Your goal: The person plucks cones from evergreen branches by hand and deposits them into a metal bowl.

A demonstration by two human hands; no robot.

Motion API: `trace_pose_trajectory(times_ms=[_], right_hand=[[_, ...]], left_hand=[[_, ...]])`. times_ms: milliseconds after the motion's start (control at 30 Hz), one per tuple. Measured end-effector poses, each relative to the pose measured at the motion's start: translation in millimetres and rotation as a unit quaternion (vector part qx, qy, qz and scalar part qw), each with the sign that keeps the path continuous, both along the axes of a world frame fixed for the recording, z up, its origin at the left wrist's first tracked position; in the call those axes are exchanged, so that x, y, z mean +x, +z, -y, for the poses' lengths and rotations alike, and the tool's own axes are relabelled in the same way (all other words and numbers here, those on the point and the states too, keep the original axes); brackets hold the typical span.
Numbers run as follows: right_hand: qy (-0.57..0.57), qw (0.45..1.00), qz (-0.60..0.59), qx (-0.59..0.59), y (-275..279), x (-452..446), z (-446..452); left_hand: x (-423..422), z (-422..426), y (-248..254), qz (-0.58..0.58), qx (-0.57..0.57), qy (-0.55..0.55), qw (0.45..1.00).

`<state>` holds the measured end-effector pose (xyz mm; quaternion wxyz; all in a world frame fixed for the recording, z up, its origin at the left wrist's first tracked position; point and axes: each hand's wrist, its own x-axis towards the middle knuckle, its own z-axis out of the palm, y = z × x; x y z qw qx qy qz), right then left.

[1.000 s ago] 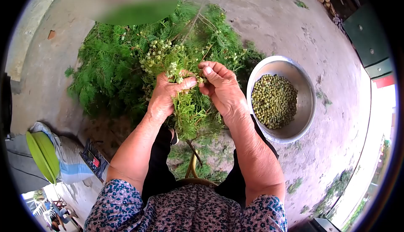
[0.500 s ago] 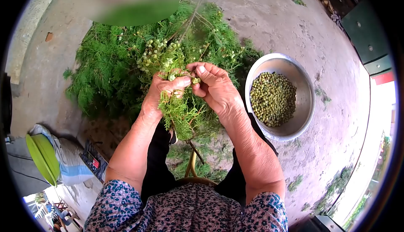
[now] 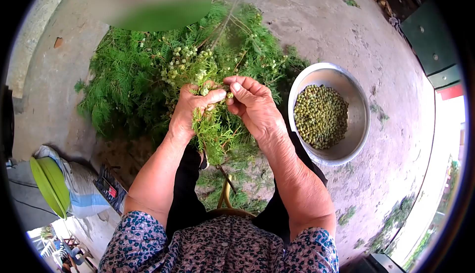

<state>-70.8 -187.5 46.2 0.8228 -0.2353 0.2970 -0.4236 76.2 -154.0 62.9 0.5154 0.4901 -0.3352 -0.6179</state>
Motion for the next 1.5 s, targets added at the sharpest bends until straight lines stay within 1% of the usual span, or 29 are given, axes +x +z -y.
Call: trace_pose_trajectory(times_ms=[100, 167, 233, 300, 333, 433, 500, 533, 567, 600, 667, 700, 767, 833, 900, 933, 967, 1000, 1033, 1100, 1167, 1200, 1233, 1267, 1300, 1333, 1367, 1433, 1500], right_hand=[[0.008, 0.999, -0.026, -0.028, 1.2, -2.6, 0.7], [0.034, 0.999, 0.002, -0.010, 1.2, -4.3, 2.4], [0.039, 0.999, 0.016, 0.011, 7.8, -4.4, 3.1], [0.042, 0.998, 0.028, 0.033, 10.2, -4.8, 3.9], [0.054, 0.997, 0.039, 0.033, 10.1, -5.4, 5.0], [0.073, 0.995, 0.052, 0.034, 12.0, -6.0, 6.4], [0.093, 0.993, 0.071, 0.016, 12.0, -6.6, 7.1], [0.093, 0.993, 0.071, 0.016, 11.8, -5.3, 6.3], [0.066, 0.996, 0.062, 0.021, 11.1, -3.0, 4.3], [0.040, 0.997, 0.053, 0.027, 10.1, -1.2, 2.5], [0.025, 0.998, 0.055, 0.033, 6.9, -0.3, -1.1], [0.009, 0.998, 0.057, 0.039, 5.7, -0.7, -2.1], [0.014, 0.998, 0.058, 0.035, 5.6, -2.1, -2.7], [-0.004, 1.000, 0.019, 0.018, 7.3, -1.0, -4.0], [0.006, 1.000, 0.026, 0.010, 5.1, -1.5, -4.1], [0.015, 0.999, 0.034, 0.003, 4.4, -2.4, -3.7], [0.014, 0.999, 0.033, 0.003, 4.7, -3.3, -2.7], [0.032, 0.998, 0.057, 0.010, 5.5, -3.7, -1.3], [0.051, 0.995, 0.080, 0.016, 6.6, -4.0, -0.3], [0.052, 0.995, 0.084, 0.034, 9.5, -4.0, 0.8], [0.040, 0.996, 0.074, 0.014, 10.3, -4.0, 1.3], [0.023, 0.999, 0.041, 0.005, 10.6, -2.9, 0.9], [0.023, 0.999, 0.041, 0.005, 10.7, -2.8, 0.2], [0.001, 1.000, 0.027, -0.006, 10.8, -2.7, -1.0], [-0.021, 1.000, 0.013, -0.017, 10.7, -2.8, -2.3], [0.003, 0.999, -0.021, -0.037, 12.5, -4.4, -3.3], [0.003, 0.999, -0.021, -0.037, 13.0, -3.9, -5.0], [0.008, 0.994, -0.058, -0.098, 13.6, -0.8, -8.7], [-0.001, 0.993, -0.053, -0.107, 8.0, -0.2, -8.5]], left_hand=[[0.0, -0.8, 2.5, 0.024, -0.003, -0.003, 1.000], [3.9, 0.3, 2.1, -0.020, 0.005, -0.035, 0.999], [7.1, 2.1, -4.8, -0.024, 0.007, -0.048, 0.999], [3.9, 2.0, -5.6, -0.119, -0.002, -0.033, 0.992], [-1.3, 2.6, -1.1, -0.112, -0.001, -0.020, 0.994], [1.5, 1.3, -1.0, -0.136, 0.021, -0.031, 0.990], [2.1, 0.6, -2.0, -0.134, 0.017, -0.030, 0.990], [3.1, 0.5, -2.7, -0.160, 0.019, -0.028, 0.987], [3.9, 0.4, -3.5, -0.186, 0.021, -0.025, 0.982], [4.5, 1.3, -4.8, -0.186, 0.021, -0.024, 0.982], [4.7, 3.9, -7.1, -0.148, 0.014, -0.014, 0.989], [2.2, 3.5, -5.2, -0.148, 0.014, -0.015, 0.989], [-3.5, 1.6, 2.8, -0.129, 0.000, -0.009, 0.992], [-1.3, 1.7, 3.7, -0.137, 0.001, -0.016, 0.991], [0.8, 2.0, 0.1, -0.095, 0.007, -0.037, 0.995], [-1.1, 1.6, 1.4, -0.095, 0.007, -0.038, 0.995], [-4.0, 1.1, 4.1, -0.120, -0.004, -0.032, 0.992], [-5.8, 1.0, 5.5, -0.144, -0.016, -0.027, 0.989], [-4.8, 0.9, 4.0, -0.144, -0.015, -0.028, 0.989], [-0.2, 0.6, -0.8, -0.187, 0.019, -0.022, 0.982], [-2.3, 2.2, -3.9, -0.180, 0.008, -0.010, 0.984], [-2.4, 3.7, -6.9, -0.167, 0.004, 0.010, 0.986], [-1.9, 5.3, -9.4, -0.155, 0.000, 0.030, 0.987], [-1.0, 6.6, -10.7, -0.131, 0.009, 0.041, 0.990], [-1.5, 6.7, -10.6, -0.131, 0.009, 0.041, 0.990], [-2.9, 6.7, -10.0, -0.112, 0.008, 0.060, 0.992], [-4.1, 6.5, -9.1, -0.094, 0.008, 0.078, 0.993], [-5.3, 3.3, -3.7, -0.085, 0.013, 0.069, 0.994], [-3.9, 2.0, -4.2, -0.045, 0.013, 0.032, 0.998]])
